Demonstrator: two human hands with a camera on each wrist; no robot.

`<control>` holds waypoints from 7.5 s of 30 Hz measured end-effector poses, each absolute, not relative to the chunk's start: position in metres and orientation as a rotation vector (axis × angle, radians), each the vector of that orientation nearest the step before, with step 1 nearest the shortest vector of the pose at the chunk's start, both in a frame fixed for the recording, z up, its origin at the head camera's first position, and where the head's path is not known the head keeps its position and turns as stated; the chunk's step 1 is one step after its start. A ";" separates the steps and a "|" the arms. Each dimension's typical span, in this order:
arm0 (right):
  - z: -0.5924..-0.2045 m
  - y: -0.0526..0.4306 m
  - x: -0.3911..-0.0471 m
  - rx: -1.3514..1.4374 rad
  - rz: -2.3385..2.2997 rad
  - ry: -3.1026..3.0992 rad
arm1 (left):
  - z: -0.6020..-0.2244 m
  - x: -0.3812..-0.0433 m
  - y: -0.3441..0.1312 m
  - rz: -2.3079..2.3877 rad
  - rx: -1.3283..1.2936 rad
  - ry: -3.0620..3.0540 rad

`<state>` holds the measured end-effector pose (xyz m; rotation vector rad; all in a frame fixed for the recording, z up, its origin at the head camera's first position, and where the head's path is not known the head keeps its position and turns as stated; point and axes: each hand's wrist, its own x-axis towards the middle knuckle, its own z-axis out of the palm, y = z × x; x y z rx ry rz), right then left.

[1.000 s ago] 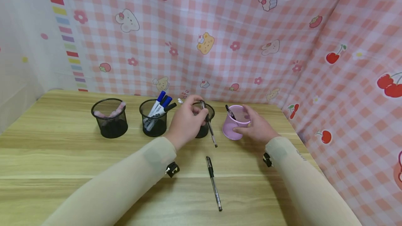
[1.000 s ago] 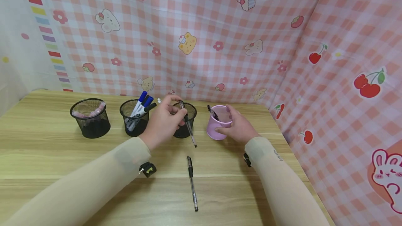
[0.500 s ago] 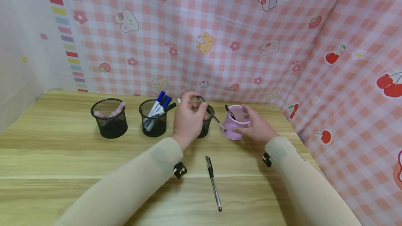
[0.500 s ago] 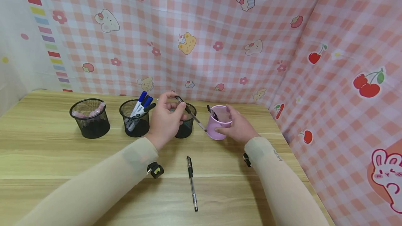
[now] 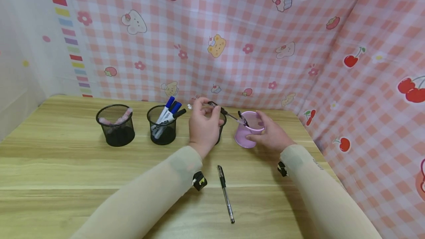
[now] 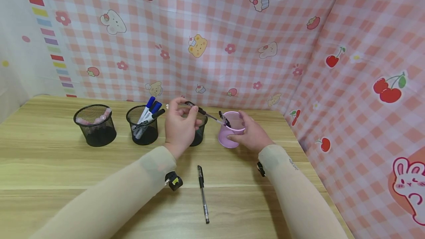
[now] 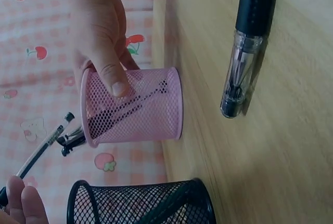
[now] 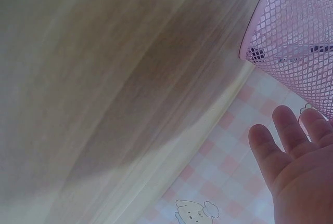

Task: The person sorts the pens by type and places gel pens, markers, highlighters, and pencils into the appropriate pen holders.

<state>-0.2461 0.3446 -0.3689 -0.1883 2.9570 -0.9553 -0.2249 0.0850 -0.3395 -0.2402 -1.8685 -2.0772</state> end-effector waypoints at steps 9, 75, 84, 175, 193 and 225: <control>-0.368 0.343 -0.246 -0.178 -0.960 2.950 | -0.344 -0.225 0.095 -2.014 -0.262 -1.954; -0.366 0.343 -0.244 -0.194 -0.981 2.937 | -0.342 -0.200 0.105 -0.844 -0.765 -3.058; -0.366 0.343 -0.245 -0.198 -0.971 2.938 | -0.350 -0.185 0.088 -0.180 -0.987 -3.218; -0.368 0.344 -0.245 -0.202 -0.986 2.943 | -0.337 -0.195 0.070 -1.228 -0.805 -2.954; -0.369 0.344 -0.245 -0.186 -0.975 2.947 | -0.331 -0.215 0.072 -1.871 -0.469 -2.291; -0.369 0.345 -0.245 -0.177 -0.971 2.946 | -0.341 -0.223 0.097 -1.846 -0.253 -1.992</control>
